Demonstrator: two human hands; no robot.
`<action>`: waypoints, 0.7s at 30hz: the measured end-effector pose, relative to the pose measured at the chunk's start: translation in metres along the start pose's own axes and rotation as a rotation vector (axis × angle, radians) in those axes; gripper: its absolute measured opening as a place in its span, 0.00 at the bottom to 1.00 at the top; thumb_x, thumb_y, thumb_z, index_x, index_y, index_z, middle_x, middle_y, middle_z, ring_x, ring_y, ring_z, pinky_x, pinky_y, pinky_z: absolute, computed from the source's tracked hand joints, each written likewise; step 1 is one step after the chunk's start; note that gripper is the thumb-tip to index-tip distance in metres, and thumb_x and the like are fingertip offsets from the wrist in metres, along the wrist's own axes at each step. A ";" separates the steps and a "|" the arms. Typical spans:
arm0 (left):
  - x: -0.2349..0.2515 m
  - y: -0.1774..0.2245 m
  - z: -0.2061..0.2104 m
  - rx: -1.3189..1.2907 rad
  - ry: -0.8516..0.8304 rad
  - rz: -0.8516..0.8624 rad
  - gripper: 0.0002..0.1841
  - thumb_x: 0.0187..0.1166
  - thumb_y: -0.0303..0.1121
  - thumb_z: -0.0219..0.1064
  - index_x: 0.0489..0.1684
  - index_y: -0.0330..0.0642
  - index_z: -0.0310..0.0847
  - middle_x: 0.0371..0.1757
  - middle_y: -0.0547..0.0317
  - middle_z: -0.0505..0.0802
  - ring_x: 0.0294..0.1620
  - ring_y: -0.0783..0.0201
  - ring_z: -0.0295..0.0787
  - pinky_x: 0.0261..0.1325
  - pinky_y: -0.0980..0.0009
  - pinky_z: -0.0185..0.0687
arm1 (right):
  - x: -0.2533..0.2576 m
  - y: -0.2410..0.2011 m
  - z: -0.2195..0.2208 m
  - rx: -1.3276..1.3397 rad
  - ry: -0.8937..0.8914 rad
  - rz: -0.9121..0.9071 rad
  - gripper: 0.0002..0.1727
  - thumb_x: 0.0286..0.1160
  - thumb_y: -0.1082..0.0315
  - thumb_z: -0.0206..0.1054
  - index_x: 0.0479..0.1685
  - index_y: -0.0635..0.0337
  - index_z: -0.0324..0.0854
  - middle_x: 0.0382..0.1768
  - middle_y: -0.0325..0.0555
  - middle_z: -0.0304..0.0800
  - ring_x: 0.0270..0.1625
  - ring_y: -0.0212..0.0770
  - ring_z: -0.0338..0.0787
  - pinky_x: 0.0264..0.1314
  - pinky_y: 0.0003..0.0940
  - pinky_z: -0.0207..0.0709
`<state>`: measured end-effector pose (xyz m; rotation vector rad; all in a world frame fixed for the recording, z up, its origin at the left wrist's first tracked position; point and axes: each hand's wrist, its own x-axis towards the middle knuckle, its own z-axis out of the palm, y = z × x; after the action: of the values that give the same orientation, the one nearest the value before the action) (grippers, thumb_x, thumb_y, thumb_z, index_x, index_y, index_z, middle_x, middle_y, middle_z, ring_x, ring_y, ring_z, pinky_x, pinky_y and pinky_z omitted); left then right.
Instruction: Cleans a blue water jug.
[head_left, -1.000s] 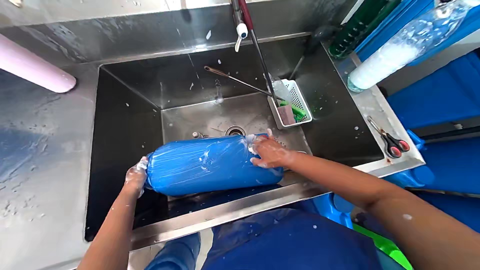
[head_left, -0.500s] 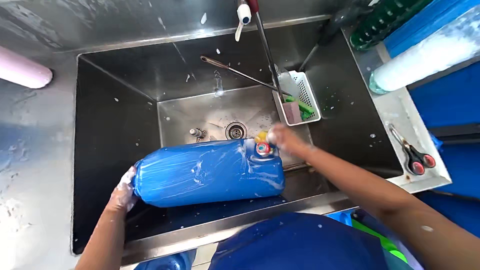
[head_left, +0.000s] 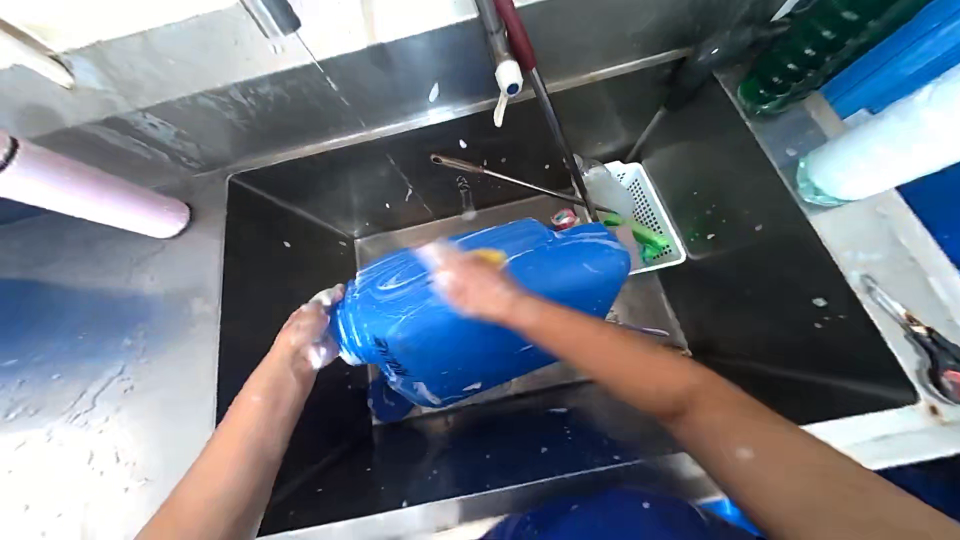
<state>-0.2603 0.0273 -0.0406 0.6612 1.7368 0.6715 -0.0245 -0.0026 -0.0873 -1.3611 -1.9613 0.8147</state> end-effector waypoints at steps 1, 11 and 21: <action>0.006 -0.008 -0.008 -0.009 0.008 0.022 0.16 0.94 0.40 0.46 0.62 0.43 0.77 0.43 0.60 0.90 0.42 0.67 0.89 0.46 0.66 0.87 | -0.005 0.051 -0.019 -0.033 0.114 0.103 0.26 0.83 0.68 0.62 0.80 0.66 0.72 0.74 0.61 0.82 0.68 0.57 0.89 0.71 0.53 0.82; 0.022 0.014 0.025 -0.187 0.133 0.014 0.09 0.90 0.32 0.49 0.54 0.41 0.74 0.37 0.58 0.88 0.35 0.67 0.88 0.39 0.70 0.86 | 0.025 0.012 0.082 0.224 0.350 -0.274 0.13 0.75 0.75 0.63 0.47 0.71 0.92 0.64 0.58 0.92 0.72 0.56 0.87 0.80 0.50 0.76; -0.009 -0.051 0.038 0.070 0.165 0.329 0.14 0.82 0.27 0.56 0.61 0.29 0.69 0.38 0.68 0.86 0.37 0.81 0.86 0.45 0.79 0.86 | 0.001 0.001 0.058 0.208 0.016 -0.007 0.20 0.76 0.70 0.65 0.66 0.64 0.87 0.70 0.57 0.87 0.78 0.60 0.80 0.73 0.65 0.70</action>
<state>-0.2263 -0.0104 -0.0806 0.9762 1.8269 0.9155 -0.0685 -0.0091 -0.1240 -1.2334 -1.8122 0.9725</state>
